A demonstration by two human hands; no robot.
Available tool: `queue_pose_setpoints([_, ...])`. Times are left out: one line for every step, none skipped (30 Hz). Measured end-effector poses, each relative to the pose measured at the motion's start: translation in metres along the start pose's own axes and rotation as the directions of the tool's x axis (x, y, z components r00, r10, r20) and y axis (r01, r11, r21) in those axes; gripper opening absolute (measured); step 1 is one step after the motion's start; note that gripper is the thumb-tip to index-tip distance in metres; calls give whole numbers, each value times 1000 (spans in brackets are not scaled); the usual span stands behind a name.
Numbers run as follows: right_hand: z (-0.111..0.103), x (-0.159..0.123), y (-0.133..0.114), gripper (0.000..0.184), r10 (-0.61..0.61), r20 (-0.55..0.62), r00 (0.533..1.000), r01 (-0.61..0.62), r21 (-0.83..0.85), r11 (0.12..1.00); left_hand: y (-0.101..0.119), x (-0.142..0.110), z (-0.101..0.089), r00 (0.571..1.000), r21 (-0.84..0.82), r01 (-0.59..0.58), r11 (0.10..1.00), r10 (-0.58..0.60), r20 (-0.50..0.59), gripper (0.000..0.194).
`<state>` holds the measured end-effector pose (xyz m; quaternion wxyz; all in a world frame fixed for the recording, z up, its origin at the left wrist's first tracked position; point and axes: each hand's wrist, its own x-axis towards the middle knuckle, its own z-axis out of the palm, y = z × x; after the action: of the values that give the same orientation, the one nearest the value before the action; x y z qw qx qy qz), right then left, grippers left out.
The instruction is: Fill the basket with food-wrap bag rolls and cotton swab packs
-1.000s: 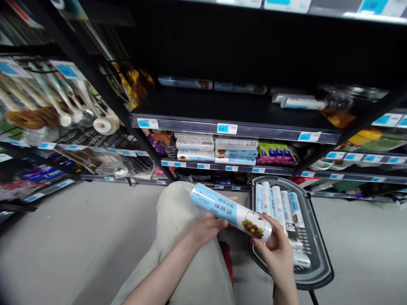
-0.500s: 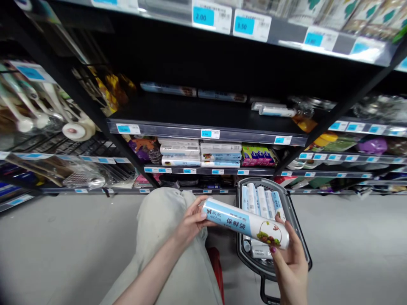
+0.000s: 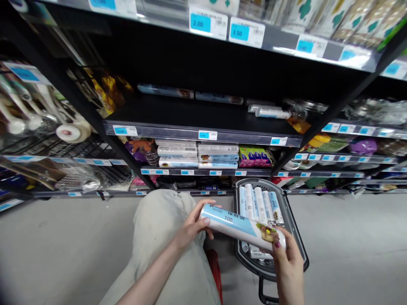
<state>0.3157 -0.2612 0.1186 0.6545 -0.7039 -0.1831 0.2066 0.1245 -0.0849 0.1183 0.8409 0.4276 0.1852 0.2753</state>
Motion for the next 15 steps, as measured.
queue_pose_setpoints([1, -1, -2, 43, 44, -5, 999, -44, 32, 999, 1, 0, 1, 1000, 8, 15, 1000, -15, -8, 51])
queue_pose_setpoints([3, -2, -3, 43, 74, 1, 997, -74, 67, 995, 1, 0, 1, 999, 17, 27, 999, -27, -24, 50])
queue_pose_setpoints([4, -3, -5, 43, 86, 21, 996, -88, 102, 991, 2, 0, 2, 998, 24, 36, 999, -35, -48, 50])
queue_pose_setpoints([5, -4, -7, 44, 78, 47, 996, -84, 128, 988, 2, 1, 2, 997, 27, 44, 999, -42, -70, 49])
queue_pose_setpoints([6, -6, -8, 45, 64, 77, 995, -75, 147, 986, 3, 1, 2, 995, 31, 51, 998, -48, -90, 48])
queue_pose_setpoints([7, -7, -10, 46, 51, 104, 993, -67, 159, 985, 3, 2, 2, 993, 33, 56, 998, -53, -106, 47])
queue_pose_setpoints([7, -8, -11, 48, 43, 124, 991, -64, 167, 984, 4, 2, 2, 992, 36, 60, 998, -55, -117, 47])
queue_pose_setpoints([7, -9, -11, 50, 42, 135, 990, -65, 168, 984, 4, 3, 1, 990, 39, 61, 997, -56, -126, 48])
queue_pose_setpoints([7, -9, -11, 51, 45, 136, 990, -68, 166, 984, 4, 3, 1, 990, 43, 62, 997, -56, -133, 48])
queue_pose_setpoints([7, -9, -11, 51, 50, 135, 990, -72, 164, 984, 4, 4, 1, 989, 45, 64, 997, -57, -137, 49])
queue_pose_setpoints([6, -9, -10, 50, 55, 132, 990, -76, 162, 984, 3, 4, 1, 988, 46, 65, 997, -58, -141, 49])
queue_pose_setpoints([5, -8, -9, 50, 60, 126, 990, -80, 160, 984, 3, 4, 1, 988, 47, 66, 997, -59, -146, 50])
queue_pose_setpoints([5, -8, -8, 50, 66, 123, 990, -85, 158, 984, 3, 4, 1, 987, 48, 67, 997, -59, -151, 49])
queue_pose_setpoints([5, -7, -8, 51, 72, 126, 989, -91, 156, 983, 2, 4, 1, 986, 50, 67, 997, -58, -157, 49])
queue_pose_setpoints([4, -7, -7, 51, 75, 133, 988, -96, 156, 983, 2, 4, 1, 985, 52, 64, 997, -54, -164, 49])
